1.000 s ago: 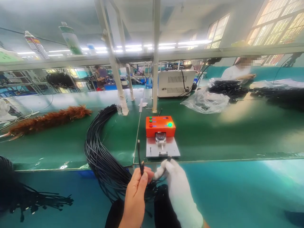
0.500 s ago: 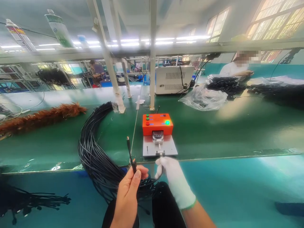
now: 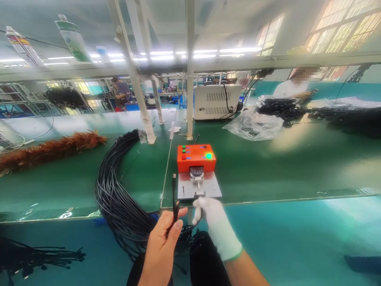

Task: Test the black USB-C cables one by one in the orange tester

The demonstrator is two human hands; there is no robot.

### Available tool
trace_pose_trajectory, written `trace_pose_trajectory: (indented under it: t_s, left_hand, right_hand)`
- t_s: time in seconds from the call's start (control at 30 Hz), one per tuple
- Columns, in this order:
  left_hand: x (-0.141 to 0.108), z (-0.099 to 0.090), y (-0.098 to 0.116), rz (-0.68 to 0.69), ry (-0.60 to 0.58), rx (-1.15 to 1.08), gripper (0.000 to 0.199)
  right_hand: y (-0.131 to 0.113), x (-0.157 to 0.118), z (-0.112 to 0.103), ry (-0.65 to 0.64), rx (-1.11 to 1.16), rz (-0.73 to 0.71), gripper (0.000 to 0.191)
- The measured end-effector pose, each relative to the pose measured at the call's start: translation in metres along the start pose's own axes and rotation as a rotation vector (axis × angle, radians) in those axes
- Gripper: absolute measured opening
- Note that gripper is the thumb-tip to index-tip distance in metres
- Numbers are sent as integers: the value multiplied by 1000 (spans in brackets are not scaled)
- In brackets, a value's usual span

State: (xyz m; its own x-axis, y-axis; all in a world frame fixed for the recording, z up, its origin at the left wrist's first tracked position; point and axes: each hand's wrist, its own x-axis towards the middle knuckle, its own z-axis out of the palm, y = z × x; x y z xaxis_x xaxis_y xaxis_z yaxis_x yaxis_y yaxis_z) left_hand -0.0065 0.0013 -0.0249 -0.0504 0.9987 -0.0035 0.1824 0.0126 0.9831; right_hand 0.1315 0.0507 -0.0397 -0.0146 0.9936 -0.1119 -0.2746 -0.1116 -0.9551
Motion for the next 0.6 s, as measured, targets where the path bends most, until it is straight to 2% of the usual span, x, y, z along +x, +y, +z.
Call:
trace_pose_trajectory:
  t_s: [0.17, 0.23, 0.27, 0.33, 0.37, 0.4, 0.43, 0.5, 0.57, 0.6]
  left_hand:
    - [1, 0, -8, -61, 101, -121, 23]
    - [2, -1, -11, -36, 88, -102, 22]
    - [2, -2, -12, -19, 71, -83, 22]
    - [3, -2, -13, 23, 43, -35, 22]
    - [3, -2, -13, 43, 33, -12, 23]
    - [3, -1, -13, 60, 27, 7, 23]
    - [4, 0, -13, 74, 22, 21, 22]
    - [3, 3, -11, 94, 9, 38, 21]
    - [1, 5, -8, 118, -1, 65, 19]
    - [0, 6, -6, 133, -8, 86, 20]
  right_hand:
    - [-1, -2, -2, -74, -119, 10, 38]
    - [1, -4, -9, -78, -343, 13, 37]
    - [0, -6, -14, -33, -522, 15, 36]
    - [-4, -13, -21, 134, -885, 10, 31]
    - [-7, -17, -23, 220, -992, -6, 29]
    - [-12, -22, -23, 270, -1014, -35, 29]
    - [-16, -27, -20, 267, -960, -76, 30]
    - [-21, -36, -10, 132, -762, -185, 33]
    - [-21, -41, 4, -28, -566, -277, 27]
    - [-19, -42, 10, -69, -473, -288, 24]
